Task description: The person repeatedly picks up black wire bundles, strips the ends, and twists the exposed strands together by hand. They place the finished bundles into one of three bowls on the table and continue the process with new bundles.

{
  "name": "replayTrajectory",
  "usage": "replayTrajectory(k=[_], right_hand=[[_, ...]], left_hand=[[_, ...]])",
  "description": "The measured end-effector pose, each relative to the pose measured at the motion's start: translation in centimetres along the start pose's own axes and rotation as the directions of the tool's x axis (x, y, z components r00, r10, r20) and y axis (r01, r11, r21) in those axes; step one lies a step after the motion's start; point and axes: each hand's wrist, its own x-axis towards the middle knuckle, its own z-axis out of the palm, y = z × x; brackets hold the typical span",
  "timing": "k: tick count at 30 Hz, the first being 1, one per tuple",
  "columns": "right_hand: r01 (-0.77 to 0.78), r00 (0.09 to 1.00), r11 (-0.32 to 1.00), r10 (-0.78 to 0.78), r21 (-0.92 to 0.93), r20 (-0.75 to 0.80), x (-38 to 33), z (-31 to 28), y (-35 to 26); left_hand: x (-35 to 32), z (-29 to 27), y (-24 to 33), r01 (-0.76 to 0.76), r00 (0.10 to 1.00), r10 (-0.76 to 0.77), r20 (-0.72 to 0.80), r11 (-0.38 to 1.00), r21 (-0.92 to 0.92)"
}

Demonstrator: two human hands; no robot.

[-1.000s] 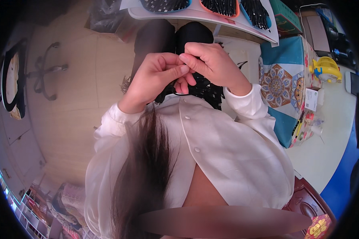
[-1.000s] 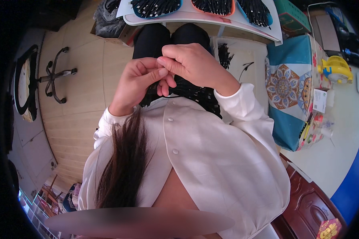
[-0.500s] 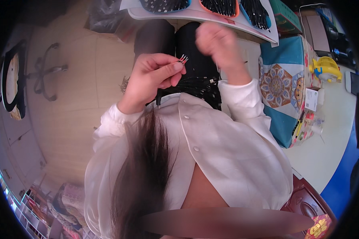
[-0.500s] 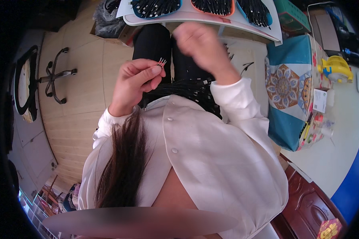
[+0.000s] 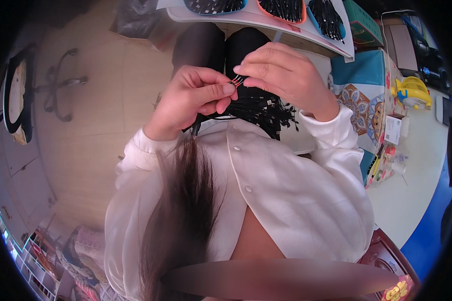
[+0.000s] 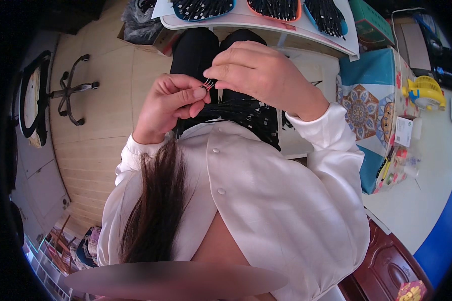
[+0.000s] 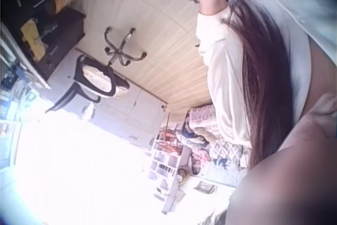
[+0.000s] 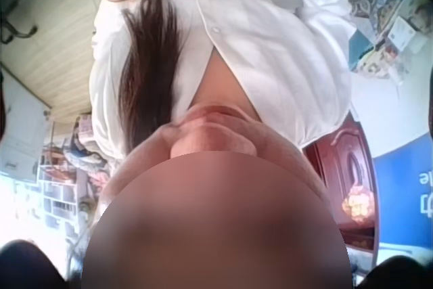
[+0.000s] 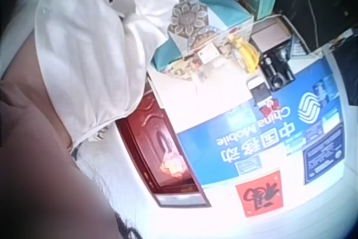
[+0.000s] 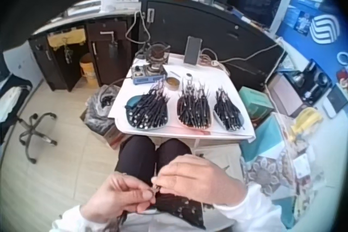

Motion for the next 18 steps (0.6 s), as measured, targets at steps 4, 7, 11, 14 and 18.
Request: replayTrajectory(k=[4,7,11,14,18], right_hand=[[0.076,0.997,0.996,-0.075,-0.052,0.012,0.1,0.0,0.1],[0.13,0.991,0.991,-0.13,-0.009,0.011,0.1,-0.3,0.1],[0.198,0.977,0.978,-0.202,0.064,0.071,0.4,-0.9,-0.2],[0.157,0.981,0.977,-0.171,0.141,0.09,0.4,-0.8,-0.3],[-0.127,0.985,0.947,0.085,0.295,0.151,-0.4,-0.4,-0.6]], left_hand=[[-0.2,0.2,0.0,-0.023,0.999,0.025,-0.028,0.999,0.049],[-0.3,0.3,0.0,-0.013,1.0,0.013,-0.008,0.997,0.071],[-0.3,0.4,0.3,0.018,0.998,-0.022,0.051,0.997,0.077],[-0.4,0.5,0.4,0.06,0.997,-0.066,0.044,0.99,0.131],[-0.5,1.5,-0.5,-0.402,0.881,0.45,0.147,0.546,0.735]])
